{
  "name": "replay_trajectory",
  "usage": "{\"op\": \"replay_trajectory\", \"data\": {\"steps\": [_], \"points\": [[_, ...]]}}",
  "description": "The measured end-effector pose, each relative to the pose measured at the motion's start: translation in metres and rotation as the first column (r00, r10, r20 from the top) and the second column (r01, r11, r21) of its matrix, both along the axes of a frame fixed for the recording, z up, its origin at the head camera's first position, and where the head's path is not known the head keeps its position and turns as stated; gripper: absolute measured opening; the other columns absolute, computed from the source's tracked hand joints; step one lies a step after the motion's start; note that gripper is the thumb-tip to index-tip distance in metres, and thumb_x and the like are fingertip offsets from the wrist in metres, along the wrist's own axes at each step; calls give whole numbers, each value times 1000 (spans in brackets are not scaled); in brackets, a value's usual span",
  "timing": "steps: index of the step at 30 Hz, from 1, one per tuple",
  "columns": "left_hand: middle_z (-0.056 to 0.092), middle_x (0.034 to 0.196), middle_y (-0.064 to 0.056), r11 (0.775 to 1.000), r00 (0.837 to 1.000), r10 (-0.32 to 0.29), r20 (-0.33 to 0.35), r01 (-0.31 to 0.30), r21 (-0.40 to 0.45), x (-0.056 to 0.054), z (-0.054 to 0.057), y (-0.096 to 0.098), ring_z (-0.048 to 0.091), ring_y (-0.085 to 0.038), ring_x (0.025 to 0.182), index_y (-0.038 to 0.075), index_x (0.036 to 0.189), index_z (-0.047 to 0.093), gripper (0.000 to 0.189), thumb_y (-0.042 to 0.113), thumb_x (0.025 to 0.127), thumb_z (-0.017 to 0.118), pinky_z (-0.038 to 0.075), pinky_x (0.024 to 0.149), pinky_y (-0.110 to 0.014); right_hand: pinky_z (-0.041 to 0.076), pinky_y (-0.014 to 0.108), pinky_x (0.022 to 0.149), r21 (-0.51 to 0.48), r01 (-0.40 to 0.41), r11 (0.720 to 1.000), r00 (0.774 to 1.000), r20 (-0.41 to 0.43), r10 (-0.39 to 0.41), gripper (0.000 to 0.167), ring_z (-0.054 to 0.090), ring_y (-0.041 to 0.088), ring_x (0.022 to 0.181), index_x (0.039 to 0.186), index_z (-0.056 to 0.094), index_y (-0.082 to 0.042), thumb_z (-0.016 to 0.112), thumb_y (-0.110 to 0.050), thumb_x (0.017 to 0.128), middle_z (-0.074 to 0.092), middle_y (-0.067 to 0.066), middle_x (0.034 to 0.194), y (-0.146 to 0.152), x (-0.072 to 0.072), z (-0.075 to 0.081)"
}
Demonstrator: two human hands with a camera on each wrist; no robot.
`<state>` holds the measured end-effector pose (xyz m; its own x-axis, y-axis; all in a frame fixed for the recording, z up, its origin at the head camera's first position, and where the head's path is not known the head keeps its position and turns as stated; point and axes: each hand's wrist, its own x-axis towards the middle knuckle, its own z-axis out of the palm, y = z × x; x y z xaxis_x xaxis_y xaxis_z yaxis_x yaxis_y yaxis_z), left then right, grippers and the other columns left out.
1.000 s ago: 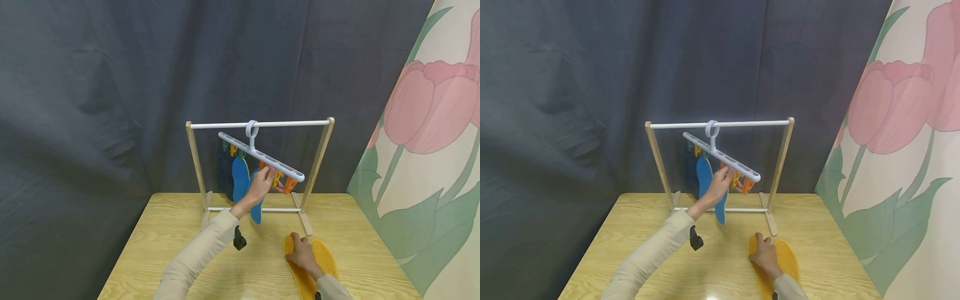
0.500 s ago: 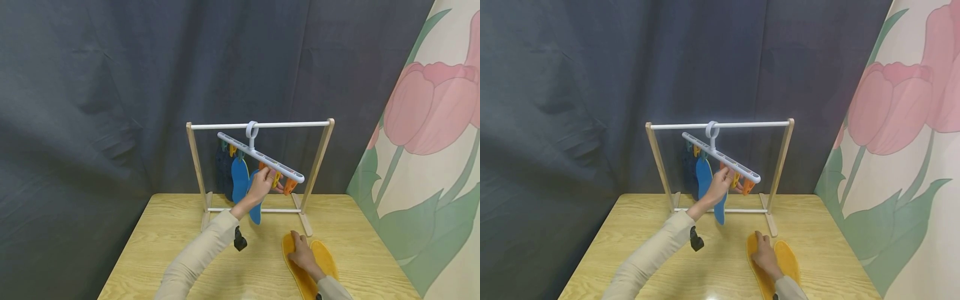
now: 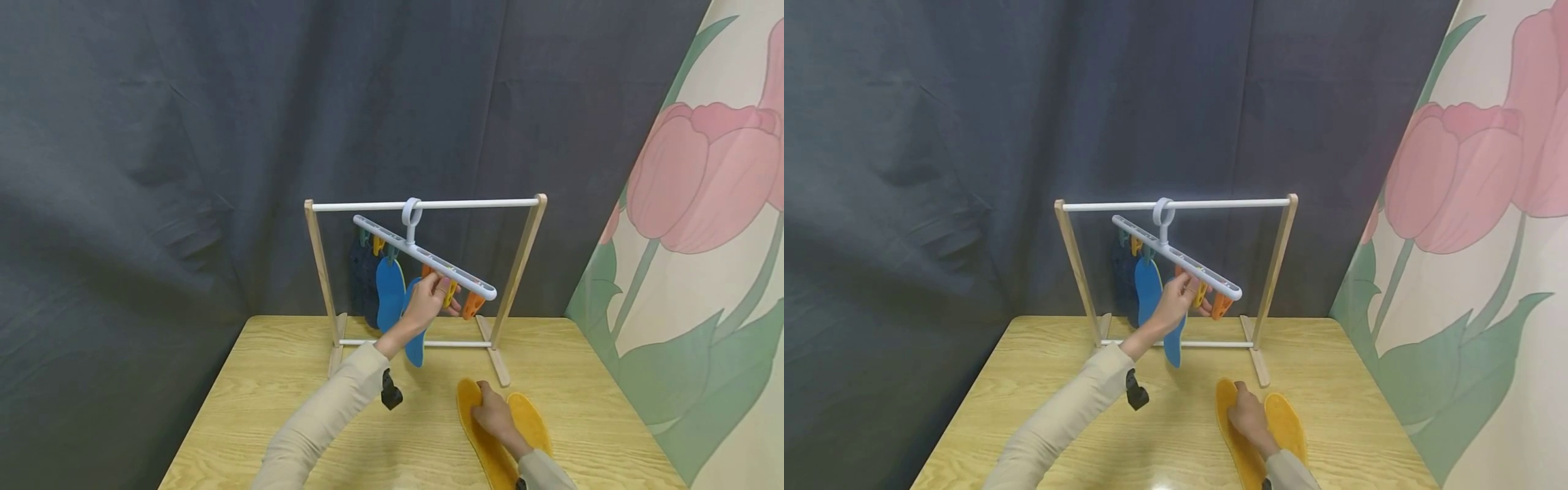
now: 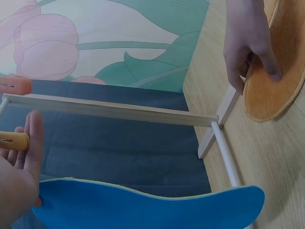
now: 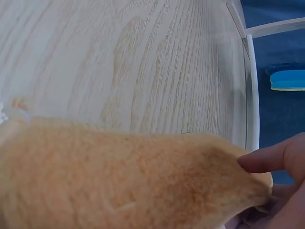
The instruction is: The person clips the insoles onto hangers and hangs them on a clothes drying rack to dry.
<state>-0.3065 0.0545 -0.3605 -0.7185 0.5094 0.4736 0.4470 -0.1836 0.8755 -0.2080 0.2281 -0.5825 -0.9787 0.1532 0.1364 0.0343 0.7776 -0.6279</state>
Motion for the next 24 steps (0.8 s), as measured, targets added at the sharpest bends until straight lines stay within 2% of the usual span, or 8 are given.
{"op": "replay_trajectory", "data": {"steps": [4,9,16,24], "points": [[64,98,-30,1000,999,28,-17,-28,-4,-1,-1,1,65,-52,79,-15,109,56,27,8,106,43,58,71,-54,51,49,64,-17,10,1000,1000,-11,-10,50,60,33,74,121,53,15,68,3,74,65,32,98,0,-1,2],[63,100,-32,1000,1000,25,-10,-25,-2,-1,-1,0,64,-53,84,-15,111,55,26,8,106,43,58,73,-53,52,54,73,-31,8,999,1000,-29,-8,43,65,42,87,114,60,14,71,0,75,67,29,100,-2,0,9],[64,101,-30,999,999,45,21,-45,-4,1,2,2,64,-53,86,-16,112,56,27,8,106,45,58,73,-51,52,51,73,-64,-1,998,999,-48,-2,34,66,35,85,109,65,10,73,-1,78,69,22,98,-4,-2,14],[65,101,-26,996,995,89,36,-88,-35,2,2,2,65,-50,87,-10,112,57,22,6,105,45,60,66,-35,51,41,68,-179,37,983,990,-127,-60,27,61,27,80,109,66,7,72,-2,84,68,17,94,-10,-7,16]]}}
